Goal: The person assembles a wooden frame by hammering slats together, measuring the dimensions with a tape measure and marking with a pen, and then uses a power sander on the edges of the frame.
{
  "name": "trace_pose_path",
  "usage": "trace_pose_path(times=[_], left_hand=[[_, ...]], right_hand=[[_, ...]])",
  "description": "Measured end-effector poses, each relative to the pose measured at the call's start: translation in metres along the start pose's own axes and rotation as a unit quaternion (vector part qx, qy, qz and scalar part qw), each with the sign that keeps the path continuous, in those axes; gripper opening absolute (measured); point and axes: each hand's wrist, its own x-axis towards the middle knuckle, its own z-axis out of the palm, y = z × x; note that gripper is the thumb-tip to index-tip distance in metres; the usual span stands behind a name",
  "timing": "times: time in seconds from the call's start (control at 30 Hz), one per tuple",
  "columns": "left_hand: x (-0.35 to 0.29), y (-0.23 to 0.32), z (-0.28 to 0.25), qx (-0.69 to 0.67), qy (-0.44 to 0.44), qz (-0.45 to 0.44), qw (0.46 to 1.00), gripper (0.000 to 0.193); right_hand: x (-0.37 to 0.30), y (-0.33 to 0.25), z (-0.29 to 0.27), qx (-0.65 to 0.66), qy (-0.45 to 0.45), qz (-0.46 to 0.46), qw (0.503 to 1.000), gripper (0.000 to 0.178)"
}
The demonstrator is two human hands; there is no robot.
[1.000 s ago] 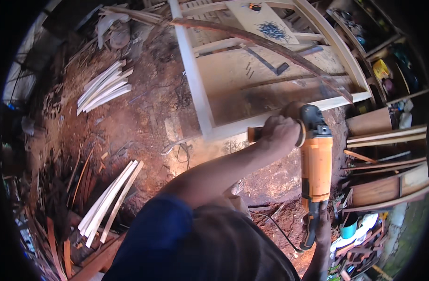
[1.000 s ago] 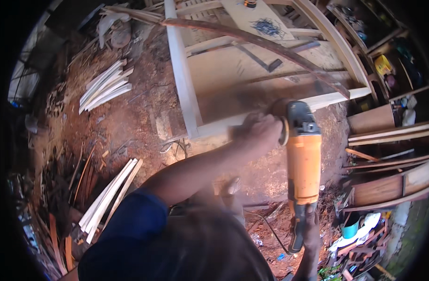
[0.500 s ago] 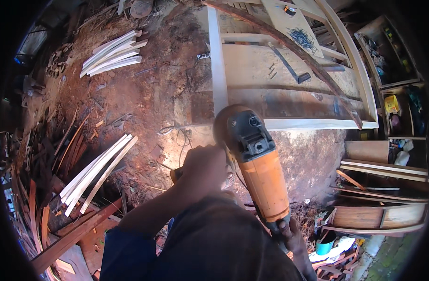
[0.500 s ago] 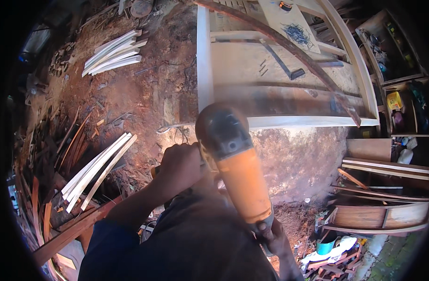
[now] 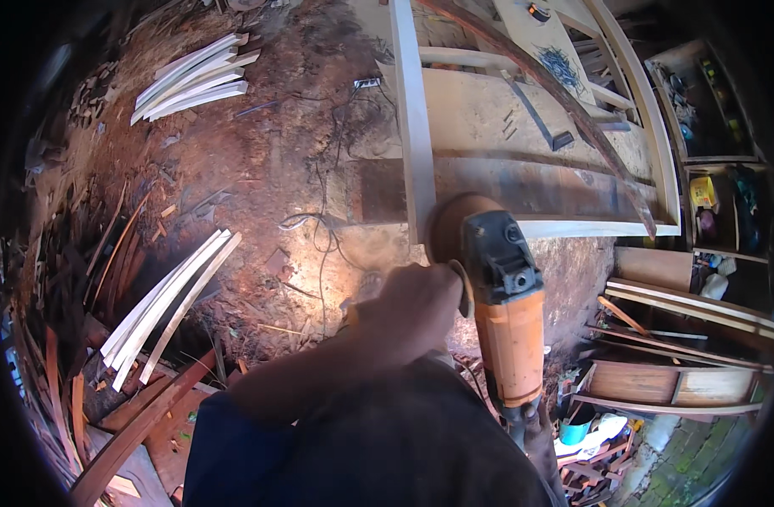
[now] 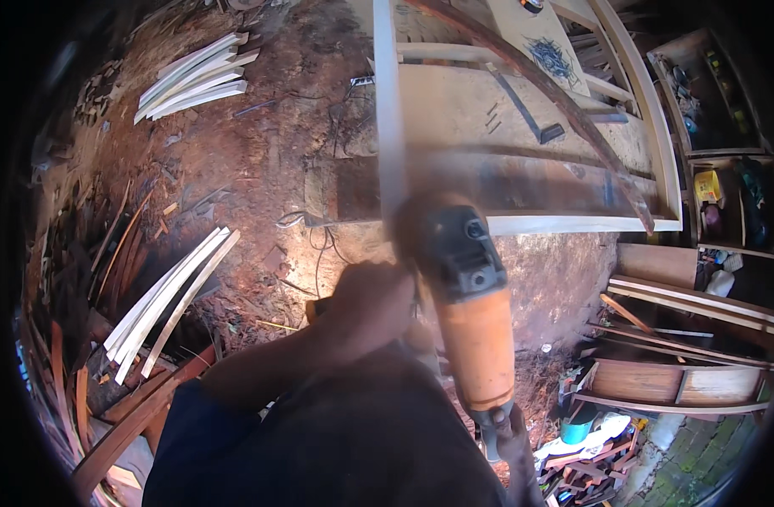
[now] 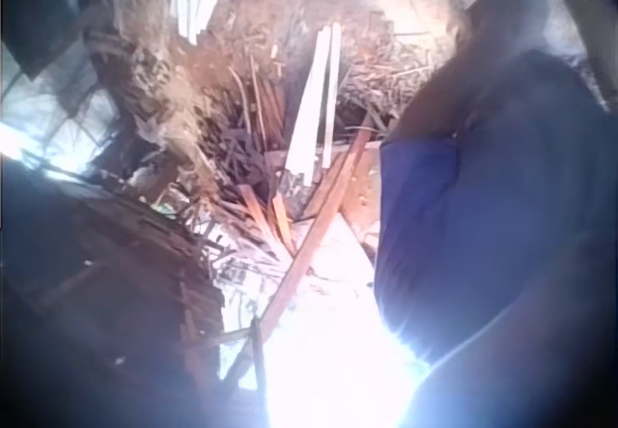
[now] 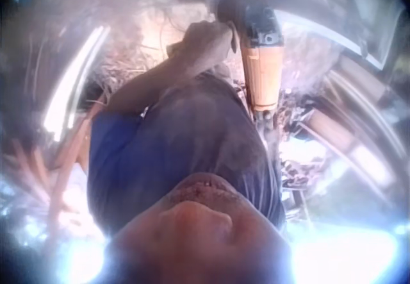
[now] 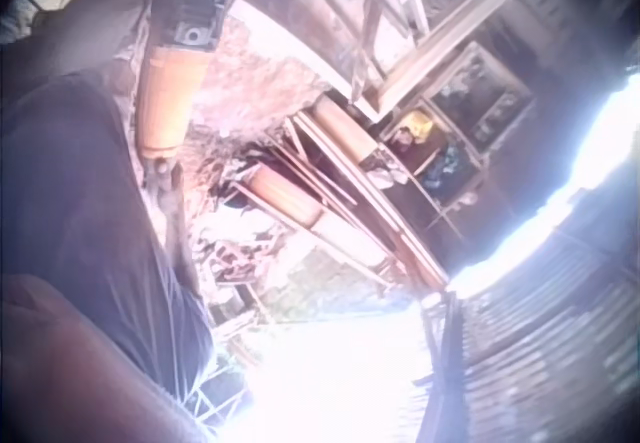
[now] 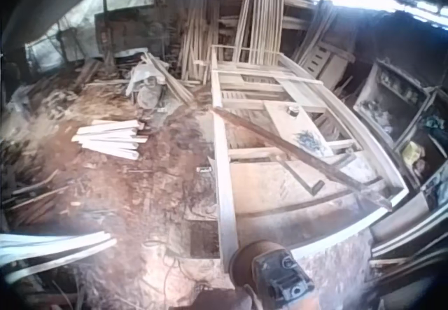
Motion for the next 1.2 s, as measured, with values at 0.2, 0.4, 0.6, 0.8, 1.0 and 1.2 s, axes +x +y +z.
trace_pose_path(times=[0.2,0.4,0.6,0.8,1.0,1.2], left_hand=[[-0.020,0.015,-0.011,-0.066,-0.059,-0.069,0.994,0.014],[-0.002,0.027,-0.001,-0.076,-0.059,-0.228,0.969,0.029],[0.055,0.034,-0.001,-0.055,0.057,-0.217,0.973,0.032],[0.202,-0.042,-0.093,-0.006,0.146,-0.285,0.947,0.045],[0.175,-0.027,-0.094,-0.204,0.106,-0.238,0.944,0.028],[0.039,0.022,0.001,-0.026,0.140,-0.184,0.973,0.011]], right_hand=[[0.002,0.003,-0.046,-0.033,-0.044,-0.007,0.998,0.085],[0.058,-0.030,-0.133,-0.054,-0.114,-0.040,0.991,0.092],[0.154,-0.087,-0.231,-0.166,-0.198,-0.016,0.966,0.081],[0.277,-0.218,-0.237,-0.143,-0.149,-0.075,0.976,0.068],[0.270,-0.189,-0.243,-0.158,-0.147,-0.072,0.974,0.067],[0.166,-0.100,-0.209,-0.169,-0.238,-0.027,0.956,0.068]])
